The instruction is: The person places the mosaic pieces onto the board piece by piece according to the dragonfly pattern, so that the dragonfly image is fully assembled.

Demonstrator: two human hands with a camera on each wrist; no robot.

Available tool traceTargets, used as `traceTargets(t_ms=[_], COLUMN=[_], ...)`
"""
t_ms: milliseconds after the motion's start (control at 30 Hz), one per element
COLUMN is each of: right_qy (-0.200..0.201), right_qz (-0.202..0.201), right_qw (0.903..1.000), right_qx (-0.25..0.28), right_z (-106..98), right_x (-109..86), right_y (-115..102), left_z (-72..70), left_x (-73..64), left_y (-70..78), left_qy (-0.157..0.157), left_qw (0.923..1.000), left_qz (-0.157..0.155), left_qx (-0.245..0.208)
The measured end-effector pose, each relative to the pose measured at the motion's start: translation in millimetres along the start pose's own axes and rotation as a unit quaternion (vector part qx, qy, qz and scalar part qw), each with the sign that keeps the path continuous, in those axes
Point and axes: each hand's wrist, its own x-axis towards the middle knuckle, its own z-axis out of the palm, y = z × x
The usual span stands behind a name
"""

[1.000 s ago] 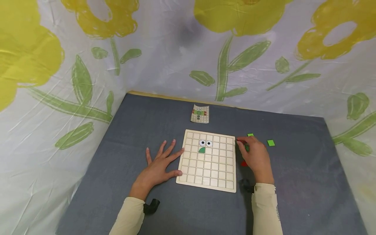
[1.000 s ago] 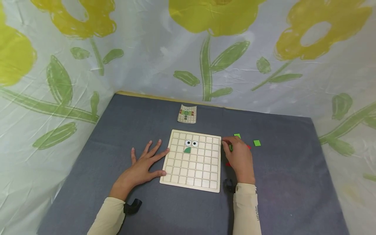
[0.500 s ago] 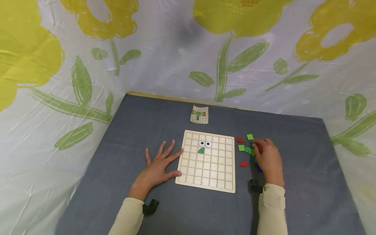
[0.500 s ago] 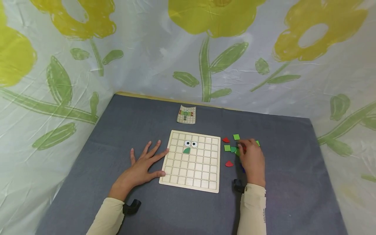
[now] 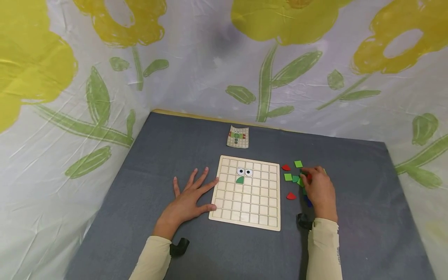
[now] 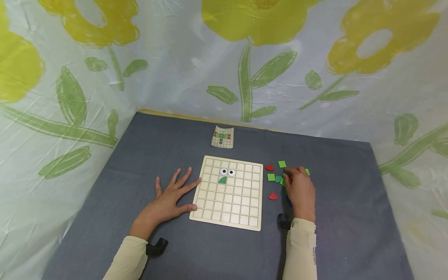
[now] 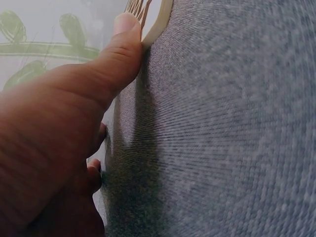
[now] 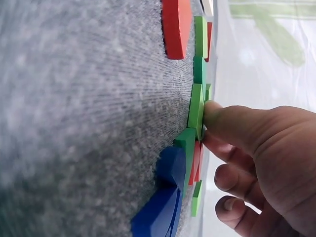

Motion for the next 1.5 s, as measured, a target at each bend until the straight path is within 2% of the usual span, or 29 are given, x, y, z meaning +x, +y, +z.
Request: traceTargets(t_ms=[600,900,1133,1500], right_qy=[0.002,0.036,0.022,-0.004], right_qz=[0.010,0.020,-0.020,-0.068], right_qw=[0.9998,0.9983,0.9972,0.9922], right_qx=[0.016,0.041,0.069,0.104], right_z=[-2,-3,6,25], right_x=[4.2,-1.0,-5.6,-11.6], right_y=[-6,-37,-66,-91], left_z=[0.2,-1.4,-0.1,1.7], left_x=[-0.4,0.9,1.4,0.7], left_y=[-0.7,-2.3,-3.2,-3.5], left_qy=[0.002,0.002,0.004,-0.001], left_qw=[1.0000,1.0000,1.0000,1.0000], left_qz=[0.003,0.006,0.006,0.004], left_qx=[-0.002,-0.001,-0.001,0.000])
